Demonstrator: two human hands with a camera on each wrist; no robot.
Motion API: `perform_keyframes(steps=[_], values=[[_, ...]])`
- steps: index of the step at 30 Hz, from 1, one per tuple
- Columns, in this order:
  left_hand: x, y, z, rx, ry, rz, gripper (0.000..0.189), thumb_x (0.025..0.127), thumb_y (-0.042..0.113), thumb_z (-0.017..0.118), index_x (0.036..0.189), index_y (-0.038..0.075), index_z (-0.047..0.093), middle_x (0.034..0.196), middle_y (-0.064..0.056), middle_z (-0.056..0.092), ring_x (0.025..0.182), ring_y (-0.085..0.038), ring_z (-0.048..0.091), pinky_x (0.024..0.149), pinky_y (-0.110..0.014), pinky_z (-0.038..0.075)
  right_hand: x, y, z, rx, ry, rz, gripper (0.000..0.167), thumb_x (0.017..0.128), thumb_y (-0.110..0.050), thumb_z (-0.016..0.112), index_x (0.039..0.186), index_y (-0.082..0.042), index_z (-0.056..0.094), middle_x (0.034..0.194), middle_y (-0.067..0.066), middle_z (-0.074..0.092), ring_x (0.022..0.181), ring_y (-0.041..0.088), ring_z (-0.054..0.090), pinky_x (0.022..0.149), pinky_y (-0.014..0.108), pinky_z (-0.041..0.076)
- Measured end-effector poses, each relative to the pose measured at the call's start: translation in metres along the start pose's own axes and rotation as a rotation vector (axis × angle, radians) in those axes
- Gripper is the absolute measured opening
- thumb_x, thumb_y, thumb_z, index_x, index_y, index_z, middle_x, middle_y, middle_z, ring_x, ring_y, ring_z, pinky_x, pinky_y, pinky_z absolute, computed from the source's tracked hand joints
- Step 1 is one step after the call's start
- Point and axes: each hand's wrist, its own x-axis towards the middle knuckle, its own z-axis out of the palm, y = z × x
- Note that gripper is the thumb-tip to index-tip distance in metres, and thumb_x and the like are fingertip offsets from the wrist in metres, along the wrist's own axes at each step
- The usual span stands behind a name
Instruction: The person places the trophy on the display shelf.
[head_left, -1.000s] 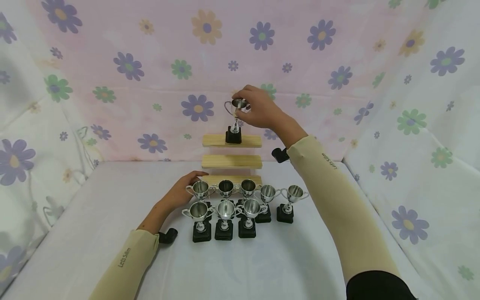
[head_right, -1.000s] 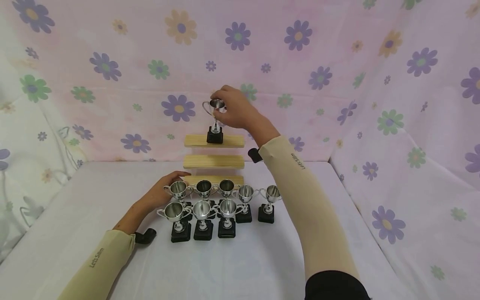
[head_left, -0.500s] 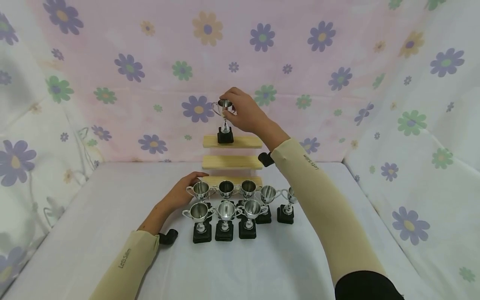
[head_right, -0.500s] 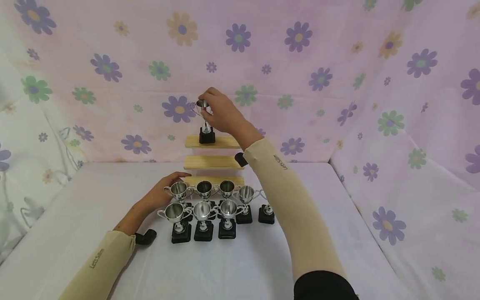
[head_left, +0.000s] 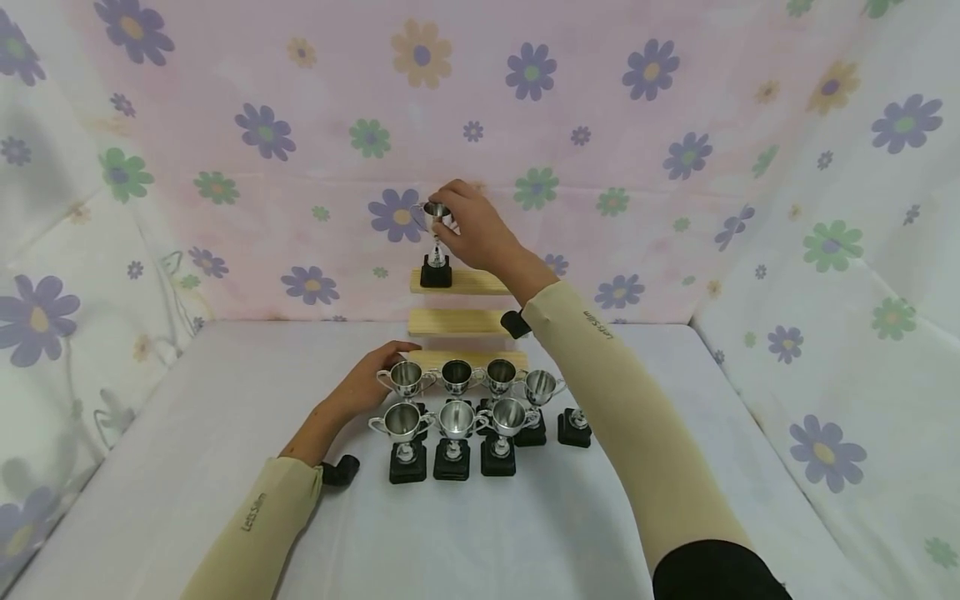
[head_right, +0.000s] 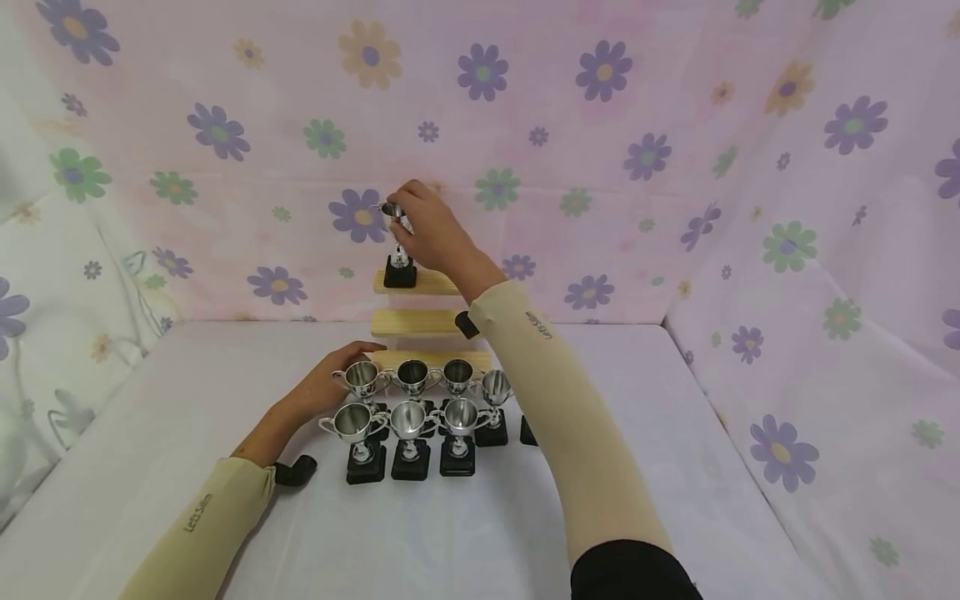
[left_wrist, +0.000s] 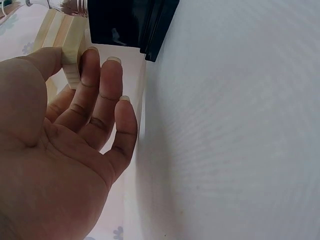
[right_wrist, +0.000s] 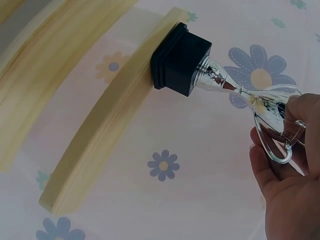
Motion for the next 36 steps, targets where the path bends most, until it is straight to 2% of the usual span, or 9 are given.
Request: perform_keyframes(steps=[7,9,15,22,31,33,34,35,36], values=[[0.000,-0.003,0.000,0.013,0.004,-0.028,0.060,0.094,-0.010,0.041,0.152,0.004,0.052,0.098,-0.006,0.071,0.093,-0.020,0.065,0.098,-0.049,0.046,0.005,0.000,0.007,0.007,0.003,0.004,0.043,0.108,-0.015,0.061,0.146,0.003,0.055,0.145,0.016,0.053,0.120,0.028,0.061,0.102,0.032,0.049],[0.000,-0.003,0.000,0.019,0.005,-0.029,0.061,0.093,-0.010,0.041,0.152,0.004,0.052,0.098,-0.006,0.072,0.093,-0.020,0.065,0.098,-0.049,0.046,0.006,0.000,0.009,0.010,0.007,0.005,0.043,0.108,-0.015,0.060,0.147,0.003,0.055,0.145,0.016,0.053,0.120,0.028,0.061,0.102,0.032,0.049],[0.000,-0.002,-0.001,0.015,0.002,-0.006,0.046,0.105,-0.001,0.049,0.151,0.001,0.051,0.099,-0.008,0.072,0.094,-0.019,0.066,0.099,-0.051,0.047,0.009,0.000,0.012,0.033,0.028,-0.011,0.043,0.108,-0.014,0.060,0.147,0.003,0.055,0.145,0.016,0.054,0.118,0.027,0.062,0.100,0.033,0.050],[0.001,0.001,-0.001,-0.002,-0.002,-0.016,0.053,0.099,-0.006,0.052,0.152,0.000,0.050,0.099,-0.007,0.071,0.096,-0.022,0.066,0.105,-0.056,0.044,0.009,0.002,0.013,0.034,0.034,-0.007,0.044,0.108,-0.014,0.060,0.148,0.003,0.055,0.147,0.015,0.053,0.121,0.026,0.061,0.103,0.034,0.049],[0.000,0.000,0.000,0.004,0.003,-0.023,0.059,0.093,-0.009,0.042,0.150,0.004,0.053,0.099,-0.007,0.071,0.093,-0.019,0.065,0.100,-0.050,0.046,0.003,0.001,0.007,-0.008,0.023,0.006,0.053,0.107,-0.020,0.062,0.155,0.000,0.048,0.153,0.013,0.047,0.132,0.025,0.055,0.112,0.035,0.043],[0.000,0.000,0.000,0.007,0.005,-0.019,0.055,0.097,-0.006,0.041,0.150,0.003,0.053,0.099,-0.007,0.071,0.092,-0.018,0.065,0.098,-0.049,0.046,0.000,0.001,0.003,-0.016,0.036,0.017,0.055,0.106,-0.021,0.063,0.156,-0.001,0.047,0.154,0.013,0.046,0.135,0.026,0.053,0.114,0.036,0.042],[0.000,0.000,0.000,0.010,0.005,-0.014,0.049,0.102,-0.002,0.043,0.150,0.003,0.053,0.099,-0.007,0.072,0.092,-0.018,0.065,0.098,-0.048,0.047,-0.001,0.001,0.001,-0.022,0.046,0.023,0.056,0.106,-0.021,0.063,0.156,-0.001,0.047,0.155,0.012,0.046,0.136,0.026,0.052,0.115,0.036,0.041],[0.000,0.000,0.000,0.011,0.003,-0.008,0.043,0.108,0.007,0.046,0.150,0.002,0.053,0.099,-0.007,0.072,0.092,-0.018,0.065,0.097,-0.048,0.047,-0.003,0.001,-0.001,-0.023,0.058,0.028,0.057,0.106,-0.021,0.064,0.156,-0.001,0.047,0.155,0.012,0.046,0.138,0.026,0.051,0.116,0.035,0.040],[-0.001,0.000,0.000,0.011,0.001,-0.001,0.045,0.111,0.023,0.049,0.150,0.002,0.052,0.099,-0.007,0.071,0.092,-0.018,0.065,0.097,-0.048,0.047,-0.004,0.001,-0.003,-0.027,0.073,0.032,0.058,0.105,-0.021,0.064,0.156,-0.002,0.046,0.155,0.012,0.046,0.139,0.026,0.050,0.116,0.034,0.040]])
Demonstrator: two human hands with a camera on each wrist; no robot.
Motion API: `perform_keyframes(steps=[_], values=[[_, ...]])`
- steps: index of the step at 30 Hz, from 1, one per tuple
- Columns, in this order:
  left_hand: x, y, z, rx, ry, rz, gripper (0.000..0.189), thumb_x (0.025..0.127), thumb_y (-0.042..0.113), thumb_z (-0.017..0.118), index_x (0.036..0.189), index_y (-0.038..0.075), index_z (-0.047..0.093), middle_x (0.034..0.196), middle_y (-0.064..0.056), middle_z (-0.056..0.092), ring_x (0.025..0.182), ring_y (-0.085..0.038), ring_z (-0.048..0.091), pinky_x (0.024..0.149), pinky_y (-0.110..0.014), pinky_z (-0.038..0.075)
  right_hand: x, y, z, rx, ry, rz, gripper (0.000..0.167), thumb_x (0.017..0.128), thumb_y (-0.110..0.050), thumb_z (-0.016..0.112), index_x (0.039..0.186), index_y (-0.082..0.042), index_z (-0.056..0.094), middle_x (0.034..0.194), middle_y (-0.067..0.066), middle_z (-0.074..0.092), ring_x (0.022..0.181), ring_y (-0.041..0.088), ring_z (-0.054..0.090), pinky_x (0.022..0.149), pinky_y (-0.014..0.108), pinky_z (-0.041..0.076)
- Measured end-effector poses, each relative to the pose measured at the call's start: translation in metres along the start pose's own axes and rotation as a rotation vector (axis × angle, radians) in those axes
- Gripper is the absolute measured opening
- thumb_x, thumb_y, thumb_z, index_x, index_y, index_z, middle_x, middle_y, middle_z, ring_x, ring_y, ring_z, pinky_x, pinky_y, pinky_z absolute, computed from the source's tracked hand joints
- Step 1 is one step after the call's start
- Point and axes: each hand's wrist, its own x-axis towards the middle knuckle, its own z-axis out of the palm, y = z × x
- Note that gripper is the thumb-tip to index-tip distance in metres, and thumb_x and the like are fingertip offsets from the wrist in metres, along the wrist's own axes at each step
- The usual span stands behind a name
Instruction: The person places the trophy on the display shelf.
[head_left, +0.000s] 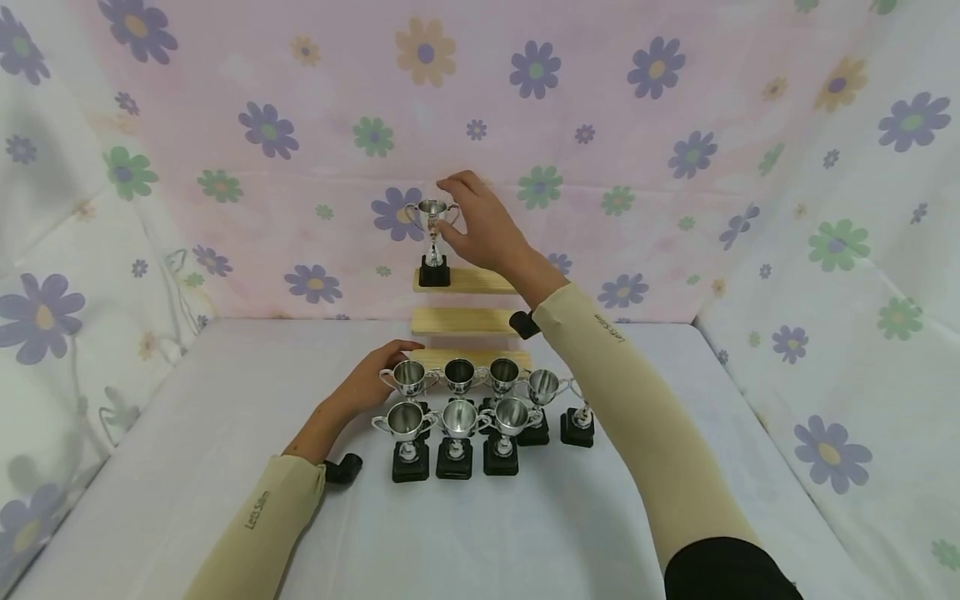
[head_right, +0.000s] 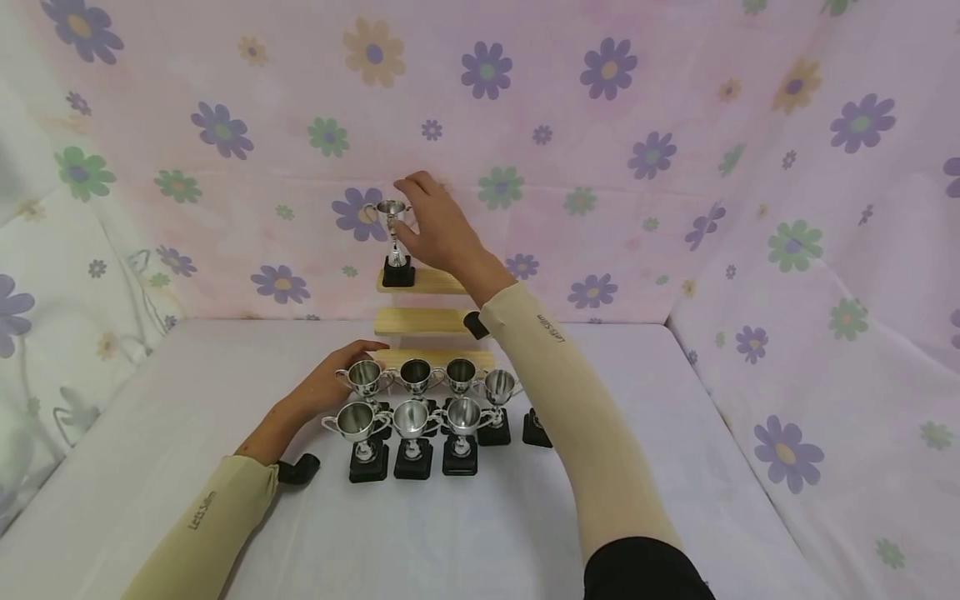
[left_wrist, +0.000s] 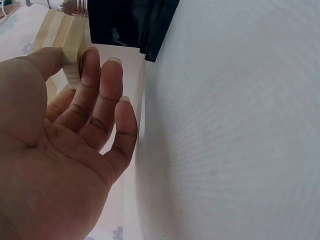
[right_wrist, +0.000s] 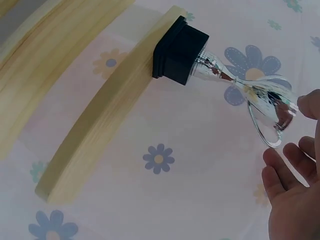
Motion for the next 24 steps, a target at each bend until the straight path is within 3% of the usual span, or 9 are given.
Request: perform_keyframes(steps=[1,2,5,6,8,15,18,20,24], values=[[0.000,0.000,0.000,-0.001,-0.002,0.002,0.062,0.104,0.042,0.046,0.150,0.002,0.052,0.099,-0.008,0.072,0.092,-0.018,0.065,0.098,-0.049,0.047,-0.002,0.000,-0.002,-0.001,0.014,0.001,0.058,0.105,-0.021,0.065,0.156,-0.002,0.046,0.155,0.012,0.046,0.139,0.026,0.051,0.116,0.034,0.040],[0.000,0.000,0.000,-0.001,-0.004,0.005,0.074,0.095,0.048,0.040,0.150,0.001,0.052,0.099,-0.008,0.072,0.092,-0.018,0.066,0.098,-0.049,0.047,-0.004,0.000,-0.005,0.000,0.030,-0.001,0.058,0.104,-0.020,0.065,0.156,-0.001,0.046,0.155,0.012,0.046,0.140,0.026,0.050,0.116,0.034,0.040],[-0.001,0.000,0.000,0.000,-0.007,0.008,0.073,0.097,0.047,0.031,0.151,0.001,0.051,0.099,-0.008,0.072,0.092,-0.018,0.066,0.098,-0.050,0.047,-0.011,-0.002,-0.016,0.030,0.073,-0.013,0.058,0.103,-0.018,0.066,0.155,0.000,0.047,0.153,0.014,0.047,0.137,0.028,0.052,0.115,0.034,0.041],[-0.001,0.001,0.000,0.002,-0.005,0.003,0.043,0.109,0.007,0.039,0.151,0.001,0.051,0.099,-0.008,0.072,0.093,-0.018,0.066,0.098,-0.050,0.047,-0.014,-0.003,-0.020,0.044,0.087,-0.018,0.057,0.103,-0.017,0.067,0.154,0.001,0.047,0.152,0.014,0.047,0.135,0.028,0.053,0.114,0.034,0.042],[-0.001,0.000,0.000,0.002,-0.002,-0.011,0.062,0.093,-0.008,0.031,0.151,0.002,0.051,0.100,-0.007,0.072,0.093,-0.019,0.066,0.099,-0.050,0.046,-0.020,-0.006,-0.028,0.070,0.112,-0.029,0.056,0.103,-0.016,0.067,0.153,0.001,0.049,0.149,0.014,0.048,0.133,0.029,0.055,0.113,0.035,0.043],[0.000,0.000,-0.002,0.001,-0.004,-0.038,0.069,0.087,-0.014,0.035,0.151,0.003,0.051,0.100,-0.008,0.072,0.094,-0.020,0.065,0.098,-0.050,0.047,-0.048,-0.013,-0.046,0.094,0.139,-0.066,0.054,0.103,-0.018,0.066,0.153,-0.004,0.052,0.143,0.012,0.054,0.130,0.028,0.054,0.111,0.038,0.043],[-0.001,0.000,-0.003,0.005,0.003,-0.033,0.067,0.087,-0.013,0.035,0.151,0.003,0.051,0.100,-0.008,0.072,0.094,-0.021,0.065,0.098,-0.051,0.047,-0.063,-0.017,-0.050,0.106,0.137,-0.111,0.053,0.103,-0.018,0.066,0.152,-0.005,0.053,0.144,0.012,0.055,0.128,0.029,0.054,0.110,0.040,0.043],[-0.001,-0.001,-0.003,0.010,0.002,-0.027,0.055,0.099,-0.011,0.039,0.151,0.002,0.051,0.100,-0.008,0.072,0.094,-0.020,0.066,0.098,-0.050,0.047,-0.074,-0.018,-0.052,0.129,0.135,-0.140,0.053,0.102,-0.018,0.067,0.152,-0.005,0.054,0.145,0.012,0.055,0.128,0.029,0.055,0.110,0.042,0.044],[0.000,-0.001,-0.003,0.005,-0.011,-0.026,0.061,0.094,-0.013,0.036,0.152,0.004,0.051,0.101,-0.007,0.072,0.096,-0.020,0.066,0.098,-0.049,0.046,-0.101,-0.020,-0.056,0.159,0.142,-0.157,0.054,0.100,-0.017,0.070,0.151,-0.007,0.056,0.145,0.009,0.056,0.127,0.026,0.056,0.110,0.045,0.044]])
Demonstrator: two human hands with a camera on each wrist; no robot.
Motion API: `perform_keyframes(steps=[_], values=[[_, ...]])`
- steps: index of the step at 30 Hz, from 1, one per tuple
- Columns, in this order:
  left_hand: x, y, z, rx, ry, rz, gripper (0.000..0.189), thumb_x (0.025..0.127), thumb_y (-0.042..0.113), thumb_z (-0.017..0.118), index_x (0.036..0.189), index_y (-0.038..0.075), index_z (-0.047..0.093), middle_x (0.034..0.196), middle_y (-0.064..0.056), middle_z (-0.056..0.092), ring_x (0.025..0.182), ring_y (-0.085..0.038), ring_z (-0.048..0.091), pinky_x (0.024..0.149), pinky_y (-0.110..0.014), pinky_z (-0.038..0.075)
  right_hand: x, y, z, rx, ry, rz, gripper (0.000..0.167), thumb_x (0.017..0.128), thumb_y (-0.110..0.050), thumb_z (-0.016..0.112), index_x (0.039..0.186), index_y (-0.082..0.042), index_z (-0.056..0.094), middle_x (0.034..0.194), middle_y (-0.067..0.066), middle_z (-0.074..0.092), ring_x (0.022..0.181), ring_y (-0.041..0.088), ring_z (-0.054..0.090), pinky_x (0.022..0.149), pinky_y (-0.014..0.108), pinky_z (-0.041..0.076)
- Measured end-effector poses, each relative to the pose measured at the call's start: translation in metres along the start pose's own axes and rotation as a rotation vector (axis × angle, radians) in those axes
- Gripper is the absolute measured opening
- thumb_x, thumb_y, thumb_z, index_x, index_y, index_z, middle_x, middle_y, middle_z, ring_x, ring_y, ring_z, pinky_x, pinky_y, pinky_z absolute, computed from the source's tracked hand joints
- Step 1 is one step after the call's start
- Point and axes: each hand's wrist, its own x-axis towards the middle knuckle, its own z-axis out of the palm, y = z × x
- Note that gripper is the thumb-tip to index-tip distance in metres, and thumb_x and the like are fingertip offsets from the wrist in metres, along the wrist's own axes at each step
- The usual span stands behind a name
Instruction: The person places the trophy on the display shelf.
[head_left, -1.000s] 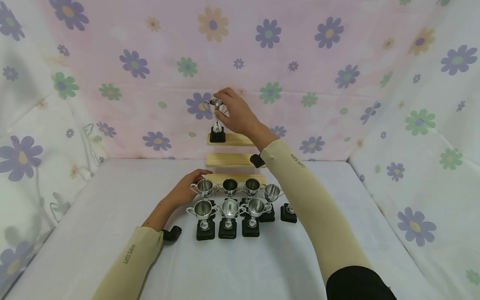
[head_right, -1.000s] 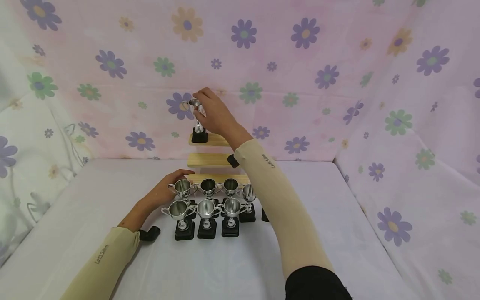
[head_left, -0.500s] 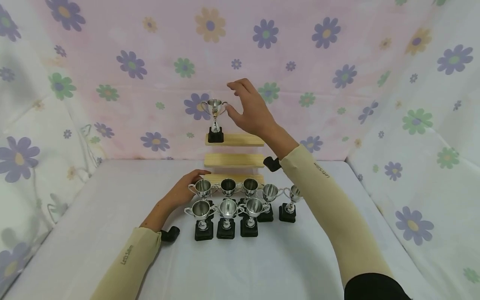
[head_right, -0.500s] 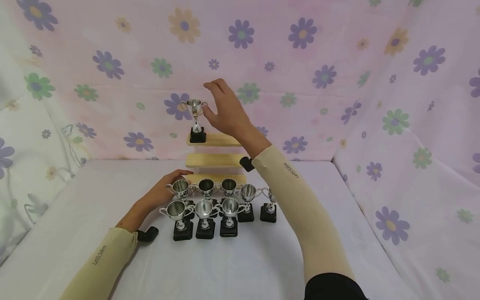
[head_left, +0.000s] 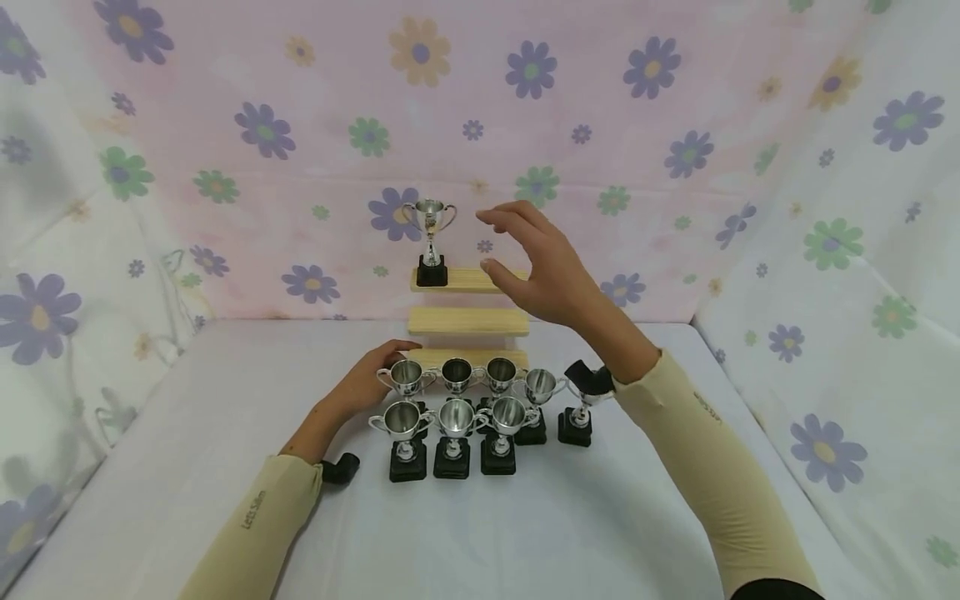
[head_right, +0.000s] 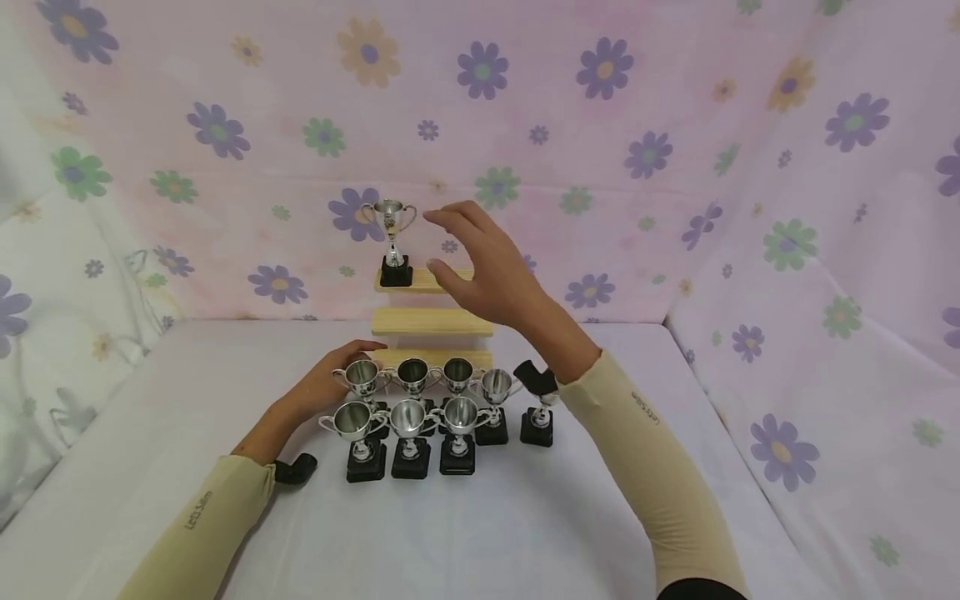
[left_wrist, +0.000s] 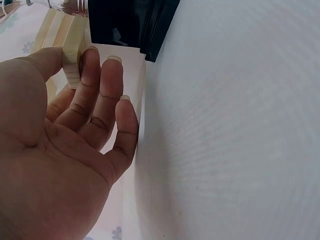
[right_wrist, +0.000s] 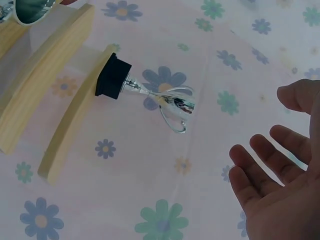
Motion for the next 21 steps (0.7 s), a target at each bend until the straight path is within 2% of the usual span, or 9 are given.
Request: perform_keyframes(steps=[1,3,5,10,14,21], values=[[0.000,0.000,0.000,0.001,-0.002,-0.001,0.067,0.090,-0.015,0.035,0.152,0.004,0.051,0.101,-0.007,0.072,0.096,-0.020,0.065,0.098,-0.049,0.046,-0.007,-0.001,-0.002,0.006,0.006,0.000,0.054,0.100,-0.017,0.071,0.151,-0.008,0.057,0.145,0.009,0.056,0.127,0.026,0.056,0.109,0.046,0.045],[0.000,0.001,0.001,-0.007,0.002,-0.008,0.081,0.075,-0.013,0.032,0.152,0.006,0.052,0.101,-0.007,0.072,0.097,-0.020,0.065,0.099,-0.049,0.045,-0.019,-0.001,-0.006,0.013,0.018,0.001,0.054,0.099,-0.016,0.072,0.150,-0.009,0.058,0.145,0.008,0.057,0.129,0.025,0.056,0.109,0.048,0.045],[0.000,0.001,0.001,-0.009,0.003,-0.006,0.085,0.071,-0.014,0.031,0.151,0.006,0.052,0.100,-0.007,0.072,0.096,-0.021,0.065,0.097,-0.048,0.045,-0.031,-0.001,-0.009,0.029,0.025,0.007,0.053,0.099,-0.015,0.072,0.150,-0.010,0.058,0.145,0.008,0.057,0.133,0.025,0.055,0.110,0.050,0.044],[0.000,0.001,-0.001,-0.022,0.003,-0.011,0.088,0.068,-0.015,0.030,0.152,0.004,0.051,0.102,-0.008,0.072,0.096,-0.022,0.065,0.097,-0.048,0.044,-0.063,0.005,-0.014,0.064,0.061,0.029,0.054,0.097,-0.009,0.073,0.149,-0.012,0.060,0.144,0.006,0.059,0.136,0.025,0.054,0.111,0.052,0.044],[0.001,-0.001,0.000,-0.021,0.006,-0.021,0.087,0.070,-0.016,0.031,0.152,0.007,0.052,0.105,-0.009,0.072,0.099,-0.022,0.065,0.098,-0.047,0.044,-0.088,0.013,-0.017,0.062,0.091,0.066,0.053,0.096,-0.007,0.075,0.147,-0.012,0.063,0.143,0.007,0.060,0.137,0.027,0.054,0.111,0.054,0.043],[0.000,-0.001,0.001,-0.013,0.003,-0.037,0.090,0.069,-0.017,0.031,0.153,0.008,0.052,0.107,-0.010,0.071,0.101,-0.023,0.064,0.095,-0.046,0.044,-0.128,0.028,-0.021,0.051,0.093,0.123,0.049,0.093,-0.002,0.075,0.141,-0.010,0.067,0.140,0.006,0.063,0.134,0.027,0.056,0.110,0.051,0.044]])
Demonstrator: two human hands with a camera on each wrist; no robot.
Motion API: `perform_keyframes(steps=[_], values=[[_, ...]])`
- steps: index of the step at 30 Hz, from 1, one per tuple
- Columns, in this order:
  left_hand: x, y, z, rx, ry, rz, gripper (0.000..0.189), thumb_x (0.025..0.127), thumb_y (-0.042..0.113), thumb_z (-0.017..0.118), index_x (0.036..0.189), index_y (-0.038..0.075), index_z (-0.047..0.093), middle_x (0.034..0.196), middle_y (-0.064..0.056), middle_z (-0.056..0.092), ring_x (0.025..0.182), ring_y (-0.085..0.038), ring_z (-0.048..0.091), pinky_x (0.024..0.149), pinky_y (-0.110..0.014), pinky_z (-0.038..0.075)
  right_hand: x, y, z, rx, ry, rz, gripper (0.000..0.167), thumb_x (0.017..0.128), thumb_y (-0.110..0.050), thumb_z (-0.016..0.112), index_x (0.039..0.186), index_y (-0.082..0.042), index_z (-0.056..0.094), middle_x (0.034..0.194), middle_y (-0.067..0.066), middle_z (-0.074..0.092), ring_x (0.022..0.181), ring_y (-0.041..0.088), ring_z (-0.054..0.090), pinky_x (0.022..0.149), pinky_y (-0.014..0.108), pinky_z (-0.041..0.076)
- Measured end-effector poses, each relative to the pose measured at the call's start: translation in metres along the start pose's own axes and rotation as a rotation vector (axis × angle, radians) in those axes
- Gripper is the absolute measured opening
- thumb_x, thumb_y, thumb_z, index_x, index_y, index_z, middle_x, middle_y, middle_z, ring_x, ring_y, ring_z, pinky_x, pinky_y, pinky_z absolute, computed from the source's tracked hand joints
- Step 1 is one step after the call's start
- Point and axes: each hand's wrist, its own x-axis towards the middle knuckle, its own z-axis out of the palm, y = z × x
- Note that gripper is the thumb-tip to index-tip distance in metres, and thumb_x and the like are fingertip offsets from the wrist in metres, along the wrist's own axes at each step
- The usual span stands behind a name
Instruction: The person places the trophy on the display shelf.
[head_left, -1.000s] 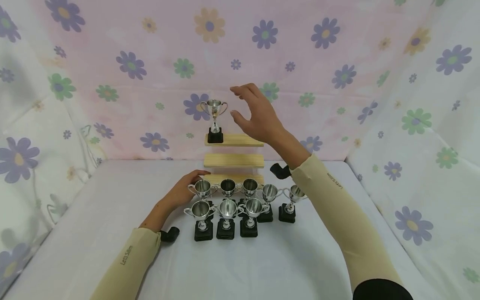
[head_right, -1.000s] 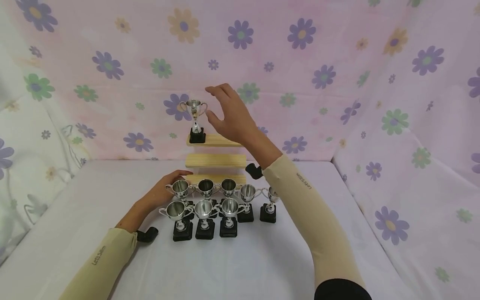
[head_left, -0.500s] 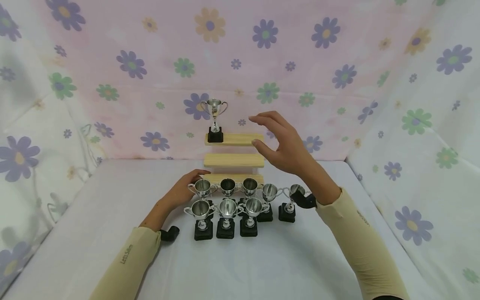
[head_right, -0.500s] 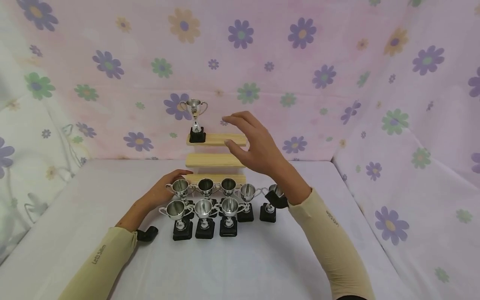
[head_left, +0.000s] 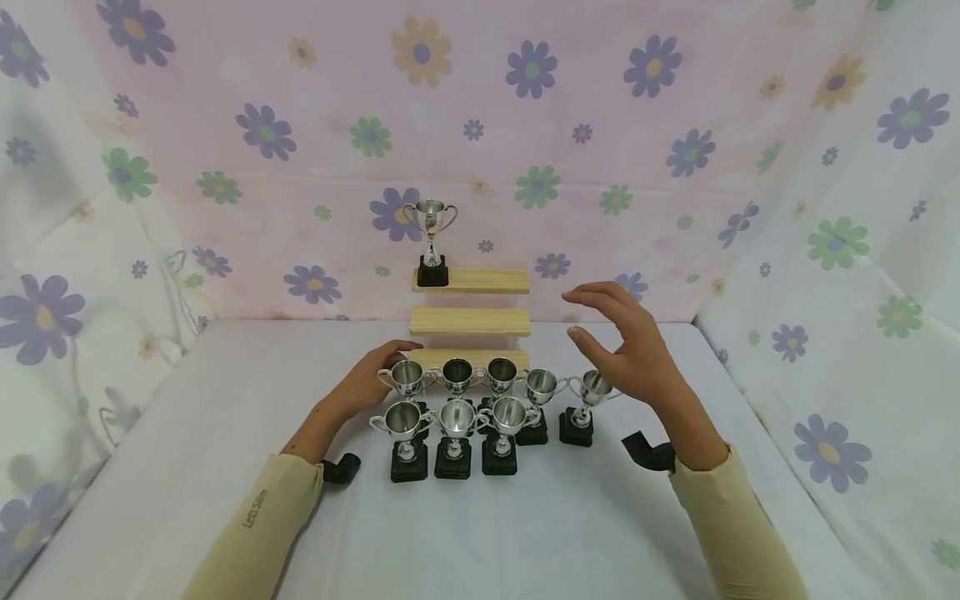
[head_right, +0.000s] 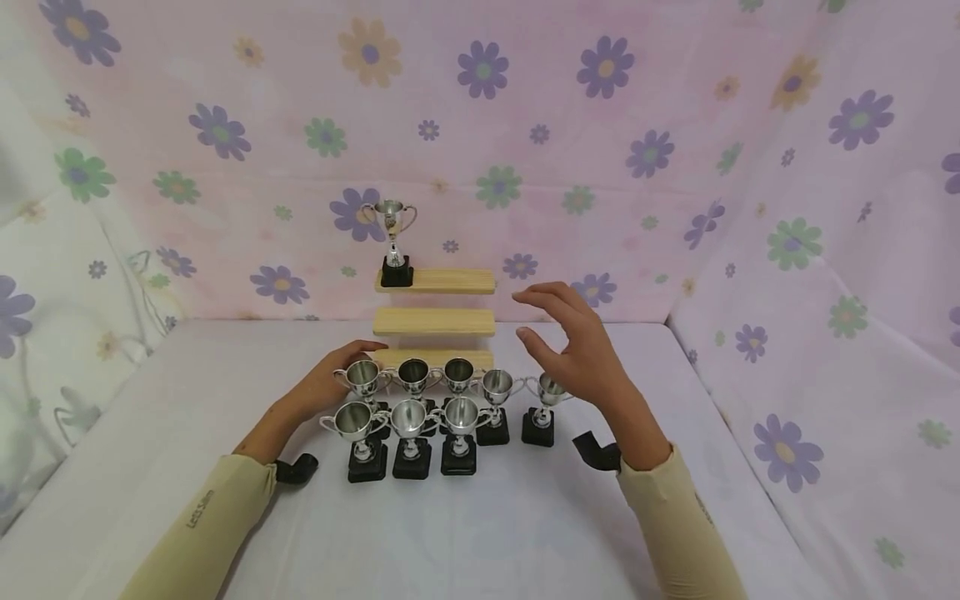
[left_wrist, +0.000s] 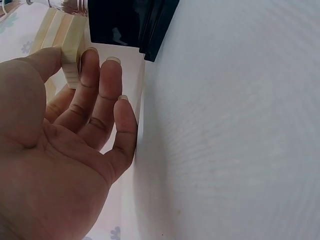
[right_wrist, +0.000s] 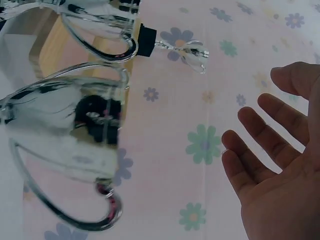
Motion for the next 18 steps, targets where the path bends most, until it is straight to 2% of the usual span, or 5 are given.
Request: perform_keyframes(steps=[8,12,18], values=[[-0.001,0.000,-0.002,-0.009,-0.005,-0.015,0.088,0.071,-0.018,0.031,0.153,0.008,0.051,0.109,-0.011,0.071,0.102,-0.024,0.064,0.098,-0.047,0.044,-0.032,0.016,-0.002,0.027,-0.051,0.048,0.054,0.091,0.000,0.079,0.142,-0.014,0.067,0.139,0.006,0.064,0.134,0.027,0.056,0.113,0.028,0.040],[-0.001,-0.002,-0.002,-0.003,-0.009,-0.003,0.088,0.072,-0.018,0.031,0.153,0.008,0.051,0.108,-0.010,0.071,0.102,-0.024,0.064,0.097,-0.047,0.044,-0.041,0.026,-0.003,0.049,-0.115,0.062,0.056,0.090,-0.001,0.081,0.143,-0.014,0.065,0.140,0.006,0.063,0.128,0.022,0.059,0.108,0.030,0.045],[0.000,-0.003,0.000,0.002,0.000,-0.003,0.084,0.075,-0.018,0.032,0.153,0.009,0.051,0.107,-0.009,0.071,0.102,-0.022,0.065,0.096,-0.045,0.045,-0.047,0.037,-0.007,0.096,-0.281,0.091,0.058,0.091,-0.008,0.083,0.145,-0.015,0.062,0.144,0.004,0.058,0.121,0.017,0.061,0.102,0.035,0.051]])
